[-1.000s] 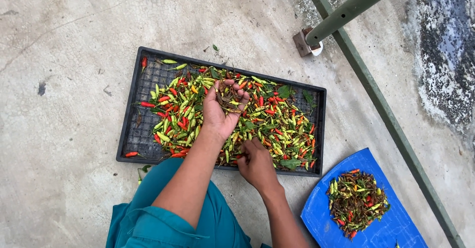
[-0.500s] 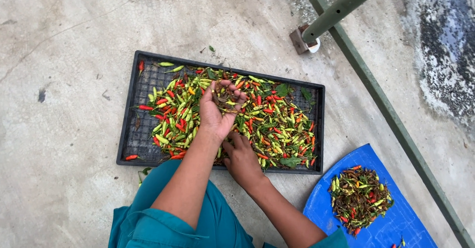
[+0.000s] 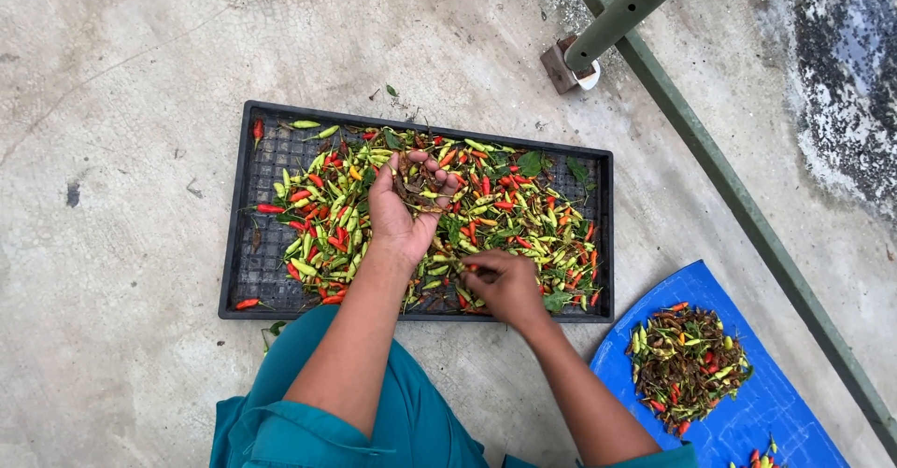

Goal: The person sits on the floor and sorts a mixture of red and green chilies from a black tray. They remove stems and leaves by hand, placing the debris onto a blue mat and the cleaned chilies onto a separate pile on the mat.

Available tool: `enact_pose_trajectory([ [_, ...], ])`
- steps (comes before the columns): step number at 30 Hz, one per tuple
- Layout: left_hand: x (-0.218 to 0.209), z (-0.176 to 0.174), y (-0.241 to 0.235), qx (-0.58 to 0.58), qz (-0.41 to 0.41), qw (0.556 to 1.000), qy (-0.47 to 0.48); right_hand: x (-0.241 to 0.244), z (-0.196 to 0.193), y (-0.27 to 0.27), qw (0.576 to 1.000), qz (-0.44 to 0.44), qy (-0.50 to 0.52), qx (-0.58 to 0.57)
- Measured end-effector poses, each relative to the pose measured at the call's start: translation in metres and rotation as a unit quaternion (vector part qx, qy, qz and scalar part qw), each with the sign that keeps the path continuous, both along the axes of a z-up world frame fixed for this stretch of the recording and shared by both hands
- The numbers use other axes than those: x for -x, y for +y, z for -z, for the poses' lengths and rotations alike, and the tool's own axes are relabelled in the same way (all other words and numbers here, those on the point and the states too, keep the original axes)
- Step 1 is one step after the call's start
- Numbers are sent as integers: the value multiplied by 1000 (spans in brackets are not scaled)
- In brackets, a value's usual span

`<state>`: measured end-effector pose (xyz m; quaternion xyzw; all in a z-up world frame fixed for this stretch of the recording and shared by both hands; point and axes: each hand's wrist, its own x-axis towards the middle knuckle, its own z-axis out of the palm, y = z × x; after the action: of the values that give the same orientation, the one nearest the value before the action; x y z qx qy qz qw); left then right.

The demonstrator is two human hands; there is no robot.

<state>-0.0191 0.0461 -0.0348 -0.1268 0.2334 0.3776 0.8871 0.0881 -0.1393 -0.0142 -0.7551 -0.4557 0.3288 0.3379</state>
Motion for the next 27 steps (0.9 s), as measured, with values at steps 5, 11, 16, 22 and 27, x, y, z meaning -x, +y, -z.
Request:
enact_pose_trajectory([
  [5,0,0,0,-13,5,1000,15,-17,-31,5,951,168,255,50],
  [11,-2,2,-1,-17,12,1000,22,-39,-42,7,973,138,180,43],
  [16,-2,3,-1,-25,16,999,22,-45,-67,11,993,71,91,35],
  [22,-2,1,-2,-25,22,999,36,-46,-76,2,993,-43,-103,36],
  [27,-2,1,-2,-33,21,999,32,-28,-60,-4,970,-79,-223,50],
])
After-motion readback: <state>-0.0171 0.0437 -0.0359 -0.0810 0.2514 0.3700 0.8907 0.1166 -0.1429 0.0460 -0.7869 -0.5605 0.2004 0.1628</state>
